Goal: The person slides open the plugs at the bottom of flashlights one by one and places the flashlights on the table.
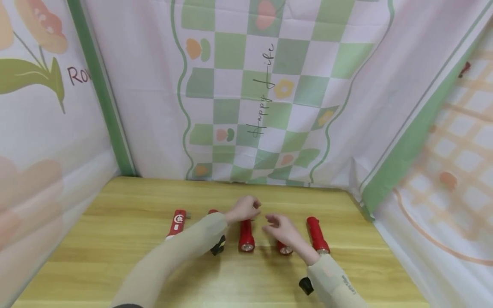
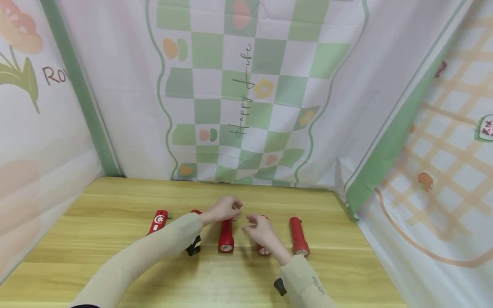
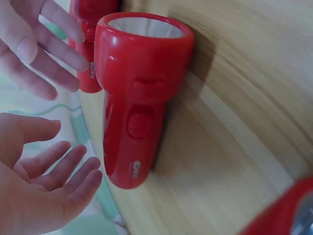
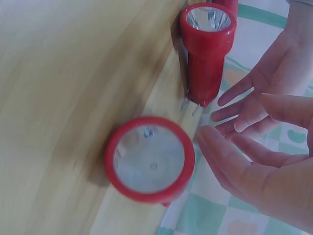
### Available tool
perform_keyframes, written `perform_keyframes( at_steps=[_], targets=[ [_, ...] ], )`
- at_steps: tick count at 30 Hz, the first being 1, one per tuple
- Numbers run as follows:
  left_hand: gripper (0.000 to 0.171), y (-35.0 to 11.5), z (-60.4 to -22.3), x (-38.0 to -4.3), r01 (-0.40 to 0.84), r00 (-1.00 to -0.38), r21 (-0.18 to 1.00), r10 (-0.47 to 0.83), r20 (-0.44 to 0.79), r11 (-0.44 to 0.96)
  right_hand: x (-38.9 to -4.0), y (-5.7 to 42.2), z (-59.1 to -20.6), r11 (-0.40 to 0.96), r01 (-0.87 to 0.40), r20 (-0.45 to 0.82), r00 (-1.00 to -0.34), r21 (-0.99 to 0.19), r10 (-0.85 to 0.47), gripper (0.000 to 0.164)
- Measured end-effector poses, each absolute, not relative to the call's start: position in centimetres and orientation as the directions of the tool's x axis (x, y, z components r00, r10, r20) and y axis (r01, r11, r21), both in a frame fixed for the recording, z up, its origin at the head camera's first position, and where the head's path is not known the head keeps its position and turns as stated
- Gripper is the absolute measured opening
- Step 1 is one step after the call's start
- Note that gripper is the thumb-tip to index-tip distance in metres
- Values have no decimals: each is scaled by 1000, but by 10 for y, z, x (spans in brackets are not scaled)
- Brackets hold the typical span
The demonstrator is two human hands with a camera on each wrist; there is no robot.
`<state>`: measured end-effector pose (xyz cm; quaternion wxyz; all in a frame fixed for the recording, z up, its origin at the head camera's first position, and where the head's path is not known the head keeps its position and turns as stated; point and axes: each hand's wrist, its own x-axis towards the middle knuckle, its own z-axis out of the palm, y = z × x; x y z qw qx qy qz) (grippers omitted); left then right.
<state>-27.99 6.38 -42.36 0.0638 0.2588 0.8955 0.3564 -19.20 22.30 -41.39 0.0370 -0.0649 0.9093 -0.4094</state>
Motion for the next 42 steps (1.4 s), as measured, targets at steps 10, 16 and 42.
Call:
perform_keyframes(
  at_steps=[10,16,42],
  targets=[
    [35,86,-425,-279,438,-835,646,550,34,625,-191,240,-407,689,-48,-28,-995,-723,-99,44],
    [40,95,-421,-281,446,-827,630,562,20,635,-192,250,-409,693,-26,-34,-997,-721,-73,42],
    [51,128,-420,-281,379,-828,659,556,-73,650,-186,270,-411,719,31,-40,-999,-694,4,48]
  ],
)
